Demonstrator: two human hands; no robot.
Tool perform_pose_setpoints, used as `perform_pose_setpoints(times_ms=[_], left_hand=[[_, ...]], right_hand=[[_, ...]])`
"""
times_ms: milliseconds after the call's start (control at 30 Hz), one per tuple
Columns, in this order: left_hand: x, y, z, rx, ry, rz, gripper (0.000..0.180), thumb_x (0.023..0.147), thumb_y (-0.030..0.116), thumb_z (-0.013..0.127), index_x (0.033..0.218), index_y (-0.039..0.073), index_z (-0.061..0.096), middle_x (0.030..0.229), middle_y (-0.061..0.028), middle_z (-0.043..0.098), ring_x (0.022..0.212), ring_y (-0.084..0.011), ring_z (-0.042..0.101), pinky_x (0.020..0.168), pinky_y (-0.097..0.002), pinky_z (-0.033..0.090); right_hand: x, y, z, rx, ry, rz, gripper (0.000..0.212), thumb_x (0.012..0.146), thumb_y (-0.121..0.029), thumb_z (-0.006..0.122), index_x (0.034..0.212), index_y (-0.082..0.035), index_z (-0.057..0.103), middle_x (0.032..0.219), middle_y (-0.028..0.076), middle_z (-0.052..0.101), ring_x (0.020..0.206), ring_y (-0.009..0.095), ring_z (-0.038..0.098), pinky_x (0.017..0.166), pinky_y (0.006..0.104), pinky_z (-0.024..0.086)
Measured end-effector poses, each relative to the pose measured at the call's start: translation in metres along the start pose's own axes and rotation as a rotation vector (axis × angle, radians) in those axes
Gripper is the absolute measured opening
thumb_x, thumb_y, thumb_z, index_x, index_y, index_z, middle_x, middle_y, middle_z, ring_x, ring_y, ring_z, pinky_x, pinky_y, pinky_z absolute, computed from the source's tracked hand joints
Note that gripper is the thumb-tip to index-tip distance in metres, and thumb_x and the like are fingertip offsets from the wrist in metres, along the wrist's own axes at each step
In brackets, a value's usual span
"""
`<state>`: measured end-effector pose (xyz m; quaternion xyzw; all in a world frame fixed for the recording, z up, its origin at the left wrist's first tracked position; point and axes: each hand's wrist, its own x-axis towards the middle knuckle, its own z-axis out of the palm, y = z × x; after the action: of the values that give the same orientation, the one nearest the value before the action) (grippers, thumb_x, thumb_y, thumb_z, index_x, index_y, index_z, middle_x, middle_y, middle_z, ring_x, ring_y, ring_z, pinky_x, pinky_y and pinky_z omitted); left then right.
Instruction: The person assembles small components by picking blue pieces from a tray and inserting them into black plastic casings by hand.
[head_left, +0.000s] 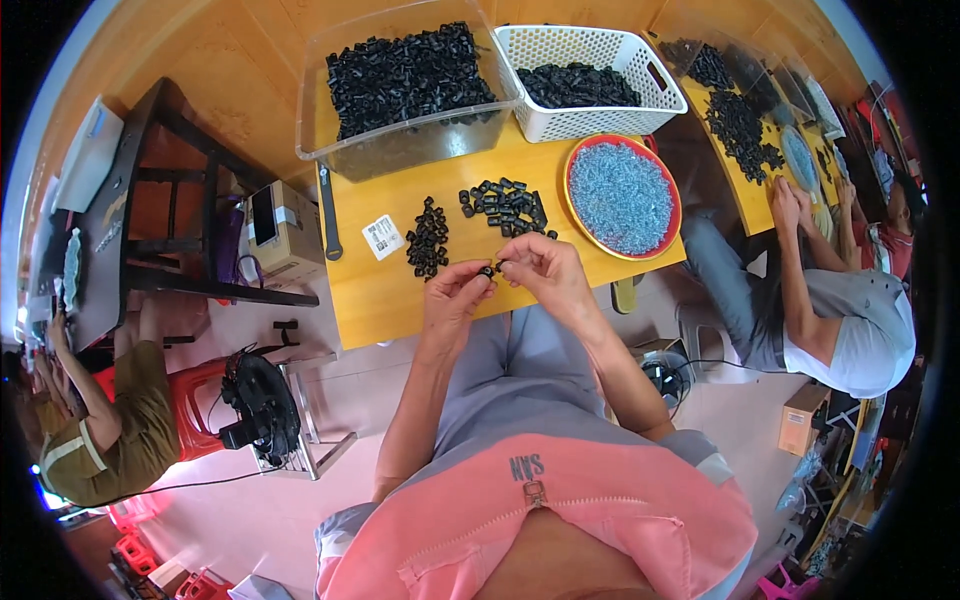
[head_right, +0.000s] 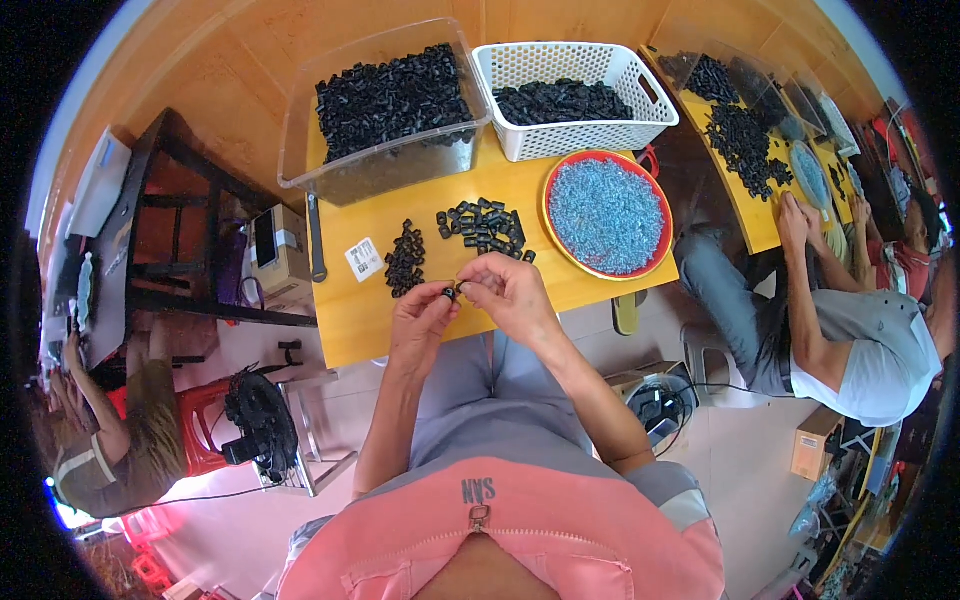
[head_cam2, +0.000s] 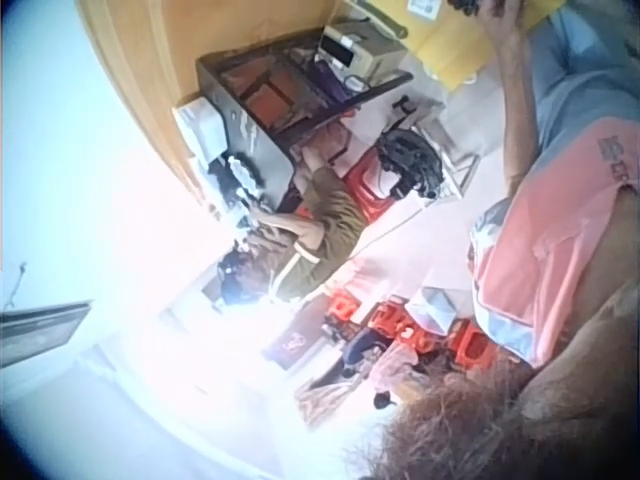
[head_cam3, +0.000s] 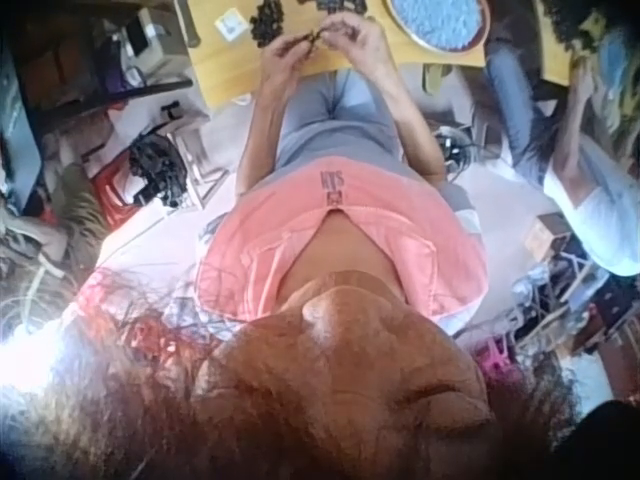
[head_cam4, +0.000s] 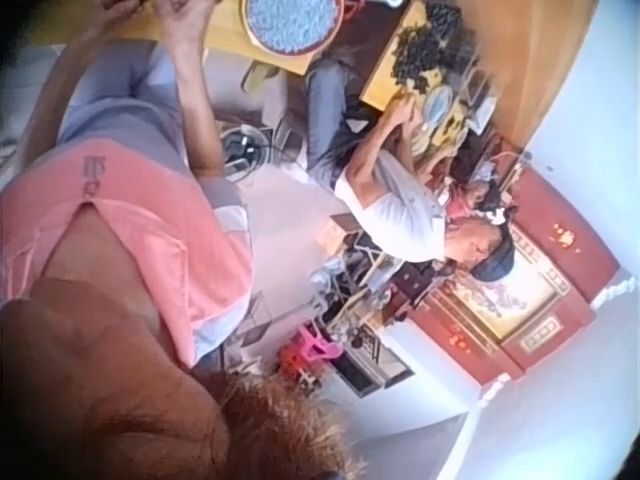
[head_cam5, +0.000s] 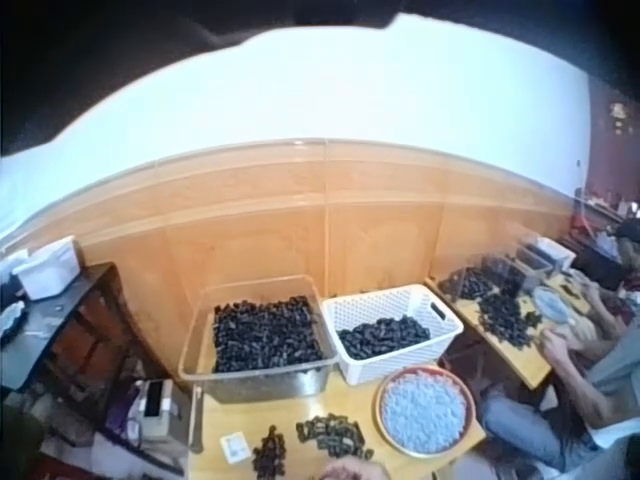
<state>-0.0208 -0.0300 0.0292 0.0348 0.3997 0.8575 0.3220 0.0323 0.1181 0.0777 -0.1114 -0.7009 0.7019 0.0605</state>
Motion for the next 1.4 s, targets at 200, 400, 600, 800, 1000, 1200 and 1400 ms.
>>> perform_pose_setpoints(times_ms=[200,400,600,800,1000,1200,1400], left_hand=[[0.001,-0.002,0.003,-0.02,-0.014,-0.019,0.021,0.078,-0.001,0.06,0.099,-0.001,0.059,0.086,-0.0077,0.062,0.073,-0.0122,0.06,0.068,-0.0219,0.049],[-0.001,0.001,0.005,0.215,0.019,0.034,0.019,0.077,0.0,0.062,0.096,-0.002,0.062,0.079,-0.0072,0.063,0.069,-0.0108,0.059,0.067,-0.0216,0.048],[-0.001,-0.001,-0.002,0.216,-0.011,0.035,0.02,0.077,-0.001,0.061,0.097,-0.002,0.06,0.087,-0.0074,0.062,0.073,-0.0116,0.059,0.067,-0.0222,0.049],[-0.003,0.0,0.003,0.239,0.039,0.069,0.014,0.076,0.001,0.063,0.09,-0.001,0.062,0.077,-0.0063,0.063,0.067,-0.0099,0.058,0.064,-0.0211,0.047],[-0.002,-0.001,0.002,0.294,0.049,0.071,0.013,0.076,0.001,0.064,0.088,-0.002,0.062,0.076,-0.0062,0.063,0.066,-0.0095,0.058,0.063,-0.0205,0.047],[-0.003,-0.006,-0.001,0.316,0.031,0.035,0.012,0.076,0.001,0.064,0.087,-0.003,0.062,0.075,-0.0065,0.063,0.065,-0.009,0.058,0.062,-0.0203,0.047],[0.001,-0.004,0.005,0.385,0.027,0.031,0.011,0.076,0.0,0.063,0.086,-0.003,0.062,0.075,-0.007,0.063,0.065,-0.0097,0.058,0.063,-0.0206,0.048]], right_hand=[[-0.003,0.0,0.002,-0.149,0.023,-0.063,0.011,0.078,0.003,0.059,0.088,0.001,0.058,0.075,0.001,0.058,0.065,0.005,0.053,0.059,0.018,0.044],[-0.003,0.001,0.004,-0.239,0.082,-0.093,0.008,0.072,0.001,0.062,0.08,0.001,0.06,0.068,0.005,0.056,0.058,0.01,0.053,0.052,0.0239,0.042],[-0.004,-0.002,0.01,-0.353,0.125,-0.226,0.007,0.072,0.002,0.061,0.078,0.0,0.058,0.068,0.009,0.056,0.056,0.017,0.054,0.05,0.0285,0.042],[-0.007,0.001,0.011,-0.427,0.11,-0.185,0.002,0.078,0.001,0.058,0.079,0.002,0.057,0.067,0.005,0.057,0.057,0.008,0.054,0.049,0.0222,0.042],[-0.008,0.007,0.008,-0.468,0.046,-0.116,0.003,0.08,0.0,0.055,0.08,0.003,0.054,0.063,0.004,0.055,0.053,0.007,0.053,0.048,0.0221,0.043],[-0.008,0.016,0.006,-0.3,0.033,-0.043,0.004,0.075,0.003,0.054,0.073,0.002,0.051,0.055,0.009,0.054,0.048,0.015,0.055,0.045,0.0287,0.042],[-0.004,0.03,0.003,-0.264,0.043,0.015,0.005,0.076,0.003,0.053,0.072,0.003,0.051,0.056,0.008,0.055,0.05,0.014,0.056,0.045,0.0279,0.043]])
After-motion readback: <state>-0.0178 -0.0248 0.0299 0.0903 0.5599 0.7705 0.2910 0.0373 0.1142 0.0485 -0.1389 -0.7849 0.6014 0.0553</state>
